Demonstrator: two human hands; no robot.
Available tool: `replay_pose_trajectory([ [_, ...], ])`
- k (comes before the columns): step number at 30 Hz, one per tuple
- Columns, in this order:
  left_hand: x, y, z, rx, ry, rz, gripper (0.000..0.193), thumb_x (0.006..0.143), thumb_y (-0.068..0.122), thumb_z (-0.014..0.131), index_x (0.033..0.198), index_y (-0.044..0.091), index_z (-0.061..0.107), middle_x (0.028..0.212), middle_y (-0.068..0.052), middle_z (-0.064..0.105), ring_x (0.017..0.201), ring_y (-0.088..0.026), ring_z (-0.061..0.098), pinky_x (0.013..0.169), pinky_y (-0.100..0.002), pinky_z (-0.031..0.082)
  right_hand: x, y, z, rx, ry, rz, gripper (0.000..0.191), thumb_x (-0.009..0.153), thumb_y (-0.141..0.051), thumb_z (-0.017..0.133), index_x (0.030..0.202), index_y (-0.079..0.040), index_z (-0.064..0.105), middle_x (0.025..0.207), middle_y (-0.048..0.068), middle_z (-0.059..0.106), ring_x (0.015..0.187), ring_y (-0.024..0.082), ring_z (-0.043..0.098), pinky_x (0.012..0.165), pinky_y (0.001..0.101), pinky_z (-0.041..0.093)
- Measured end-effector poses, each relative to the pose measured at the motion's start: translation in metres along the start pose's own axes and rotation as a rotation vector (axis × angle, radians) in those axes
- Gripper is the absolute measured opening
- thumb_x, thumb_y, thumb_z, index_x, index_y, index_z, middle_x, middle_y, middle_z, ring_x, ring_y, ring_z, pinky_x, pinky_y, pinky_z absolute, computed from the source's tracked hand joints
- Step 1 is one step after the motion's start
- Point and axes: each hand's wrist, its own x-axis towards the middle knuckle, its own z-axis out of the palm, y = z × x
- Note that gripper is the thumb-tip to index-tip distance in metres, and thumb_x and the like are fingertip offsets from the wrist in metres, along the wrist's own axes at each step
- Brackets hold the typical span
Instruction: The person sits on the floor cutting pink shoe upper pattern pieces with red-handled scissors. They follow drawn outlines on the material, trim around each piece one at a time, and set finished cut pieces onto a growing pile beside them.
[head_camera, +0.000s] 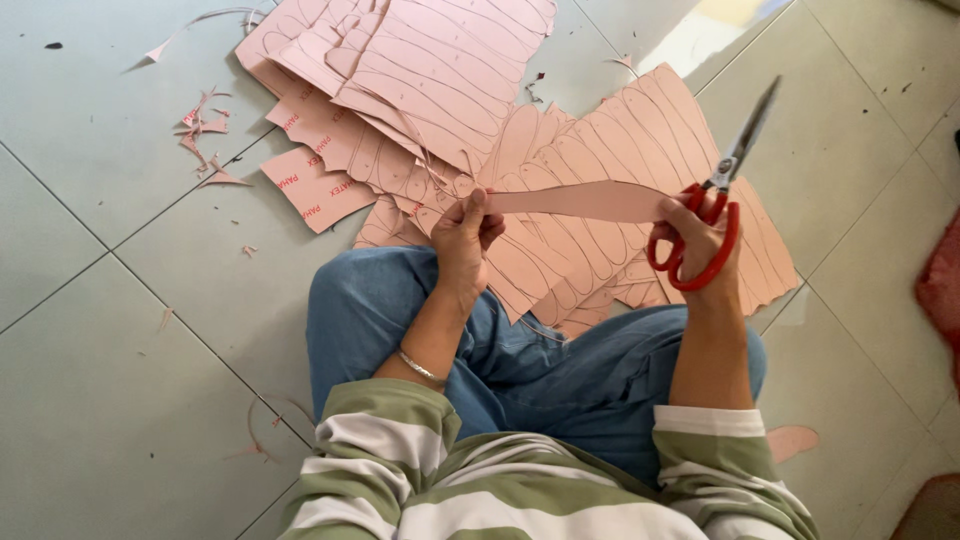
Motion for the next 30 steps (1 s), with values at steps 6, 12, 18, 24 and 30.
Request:
replay_pose_trajectory([
  [6,0.011,0.007,-0.008,0.264,0.019,0.086,0.027,0.097,0.028,0.073,0.101,0.002,0.076,0.084,-0.004,0.072,0.069,-0.012,0.066,0.063,-0.026,0.058,-0.005,0.002,-0.111,0.223,0.238,-0.233,0.014,0.103,0.003,0.07,0.101,-0.001,0.058,0.087,0.008,0.061,0.071,0.017,0.059,0.065,0.0293,0.051],
  [12,-0.017,-0.021,-0.002,1.72,-0.517,0.346,0.107,0.062,0.047,0.097,0.148,0.007,0.046,0.144,-0.02,0.046,0.128,-0.044,0.044,0.104,-0.054,0.043,-0.071,0.027,-0.244,0.298,0.78,-0.125,0.004,0.101,0.0,0.062,0.105,-0.001,0.061,0.091,0.014,0.073,0.075,0.023,0.071,0.07,0.0337,0.061],
  [18,-0.029,-0.051,-0.012,2.006,-0.561,0.272,0.087,0.076,0.027,0.081,0.149,0.004,0.04,0.146,-0.018,0.043,0.124,-0.04,0.05,0.095,-0.051,0.049,-0.186,0.06,-0.28,-0.034,1.446,0.196,0.015,0.098,-0.01,0.053,0.101,-0.001,0.065,0.091,0.011,0.078,0.073,0.022,0.077,0.069,0.0345,0.069],
  [24,-0.025,-0.029,-0.005,1.582,-0.396,0.864,0.036,0.084,0.009,0.07,0.12,0.011,0.069,0.113,-0.009,0.066,0.105,-0.033,0.065,0.09,-0.042,0.056,-0.203,0.076,-0.28,-0.209,1.43,0.397,0.027,0.104,-0.028,0.052,0.106,-0.003,0.062,0.093,0.011,0.074,0.072,0.024,0.069,0.065,0.0379,0.061],
  [30,-0.049,0.031,0.012,1.186,-0.501,1.381,0.035,0.091,-0.004,0.068,0.123,0.01,0.07,0.108,-0.007,0.066,0.099,-0.024,0.064,0.084,-0.038,0.058,-0.144,0.06,-0.271,-0.177,0.965,0.083,0.042,0.11,-0.046,0.051,0.111,-0.005,0.059,0.096,0.01,0.069,0.07,0.026,0.061,0.061,0.0413,0.052],
])
